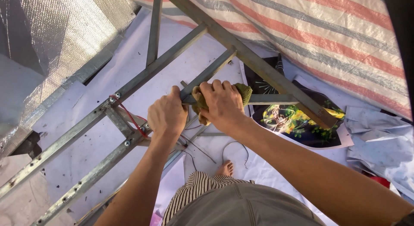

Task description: Wiping down a metal frame structure with a cloth to clean it.

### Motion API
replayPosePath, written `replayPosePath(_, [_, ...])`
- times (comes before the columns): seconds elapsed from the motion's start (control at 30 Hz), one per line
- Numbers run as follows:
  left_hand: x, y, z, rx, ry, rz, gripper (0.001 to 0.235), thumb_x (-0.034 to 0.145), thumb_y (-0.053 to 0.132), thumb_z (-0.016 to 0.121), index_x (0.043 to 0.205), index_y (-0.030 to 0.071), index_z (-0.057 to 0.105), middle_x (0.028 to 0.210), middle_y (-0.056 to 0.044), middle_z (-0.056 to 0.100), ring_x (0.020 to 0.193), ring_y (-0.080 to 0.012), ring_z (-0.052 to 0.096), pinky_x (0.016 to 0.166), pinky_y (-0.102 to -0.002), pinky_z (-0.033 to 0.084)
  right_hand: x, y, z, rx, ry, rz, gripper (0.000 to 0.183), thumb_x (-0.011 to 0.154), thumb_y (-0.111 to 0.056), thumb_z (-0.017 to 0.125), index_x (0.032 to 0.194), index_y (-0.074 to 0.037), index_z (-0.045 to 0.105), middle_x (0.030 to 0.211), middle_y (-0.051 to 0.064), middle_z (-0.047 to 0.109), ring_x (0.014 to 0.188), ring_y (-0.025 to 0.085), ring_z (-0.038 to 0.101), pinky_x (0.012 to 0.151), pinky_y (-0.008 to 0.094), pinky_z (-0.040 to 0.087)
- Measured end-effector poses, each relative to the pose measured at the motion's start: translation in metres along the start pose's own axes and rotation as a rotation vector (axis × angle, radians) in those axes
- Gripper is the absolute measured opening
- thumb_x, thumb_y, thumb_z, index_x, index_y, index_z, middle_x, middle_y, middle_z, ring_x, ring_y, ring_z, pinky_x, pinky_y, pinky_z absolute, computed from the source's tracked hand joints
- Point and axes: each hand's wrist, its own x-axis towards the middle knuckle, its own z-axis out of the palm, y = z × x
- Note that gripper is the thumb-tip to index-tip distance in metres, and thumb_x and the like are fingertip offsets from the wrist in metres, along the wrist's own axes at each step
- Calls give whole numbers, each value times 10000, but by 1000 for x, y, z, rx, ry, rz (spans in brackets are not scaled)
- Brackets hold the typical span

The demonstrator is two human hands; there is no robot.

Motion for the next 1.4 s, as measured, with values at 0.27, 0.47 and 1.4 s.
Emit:
replayPosePath(0.27, [0, -5, 8, 41, -4, 25, 330, 916, 220, 726, 1217, 109, 649, 712, -91, 705, 598, -252, 713, 561, -362, 558, -29, 44, -9, -101, 89, -13, 631, 770, -403, 842, 1270, -169, 537, 1020, 83, 590, 1031, 333, 626, 887, 457, 536])
replayPosePath(0.47, [-1, -6, 14, 65, 53, 68, 336, 888, 218, 740, 1181, 104, 624, 727, -122, 730, 626, -307, 742, 571, -419, 584, -68, 98, -19, -159, 232, 5, 708, 673, -355, 885, 1292, -187, 585, 1072, 61, 593, 1056, 319, 619, 913, 437, 551])
replayPosePath(1.4, [-1, 0, 9, 146, 22, 29, 340, 914, 244, 731, 1206, 122, 607, 813, -95, 761, 684, -255, 769, 649, -377, 613, 39, 164, -25, 95, -94, 361, 669, 798, -487, 764, 1265, -86, 501, 1072, 276, 712, 1010, 524, 696, 856, 639, 526])
